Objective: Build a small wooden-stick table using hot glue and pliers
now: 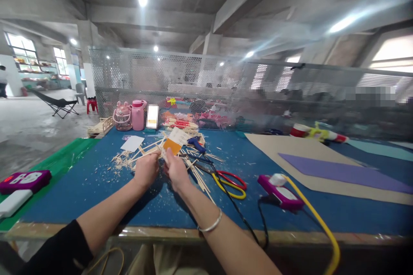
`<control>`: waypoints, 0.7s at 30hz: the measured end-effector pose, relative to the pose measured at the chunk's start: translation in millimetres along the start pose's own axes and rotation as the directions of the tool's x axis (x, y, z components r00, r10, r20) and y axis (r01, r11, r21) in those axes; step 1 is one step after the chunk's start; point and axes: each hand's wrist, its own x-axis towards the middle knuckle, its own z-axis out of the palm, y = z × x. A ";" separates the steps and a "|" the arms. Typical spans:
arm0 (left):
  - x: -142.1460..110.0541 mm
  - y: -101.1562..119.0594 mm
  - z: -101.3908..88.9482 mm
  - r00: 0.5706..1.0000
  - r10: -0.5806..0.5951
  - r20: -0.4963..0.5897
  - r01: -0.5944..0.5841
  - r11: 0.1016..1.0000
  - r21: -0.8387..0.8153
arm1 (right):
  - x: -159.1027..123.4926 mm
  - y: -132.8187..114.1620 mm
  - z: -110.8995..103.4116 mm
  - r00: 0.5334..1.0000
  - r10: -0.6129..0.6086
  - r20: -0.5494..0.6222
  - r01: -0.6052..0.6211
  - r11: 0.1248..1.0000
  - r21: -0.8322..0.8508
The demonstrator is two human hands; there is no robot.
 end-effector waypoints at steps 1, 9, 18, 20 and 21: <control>0.0 -0.7 0.5 1.000 -0.001 -0.001 0.001 1.000 -0.001 | -0.3 0.1 0.3 1.000 0.006 0.009 -0.006 1.000 0.016; -2.0 -0.6 0.8 1.000 0.018 0.010 -0.017 1.000 -0.009 | -2.6 -3.4 1.5 0.995 0.073 0.060 -0.077 0.995 0.061; -1.4 0.8 1.0 1.000 0.011 0.020 -0.011 1.000 0.017 | -0.6 2.2 2.8 0.999 0.040 0.018 -0.041 0.998 0.051; -1.1 1.0 0.1 1.000 0.018 0.019 -0.018 1.000 0.022 | 0.7 3.9 2.4 1.000 0.026 -0.001 -0.026 0.999 0.024; -1.0 1.1 -0.5 1.000 0.025 0.018 -0.026 0.999 0.024 | 1.3 4.5 2.1 1.000 0.015 -0.014 -0.015 1.000 0.007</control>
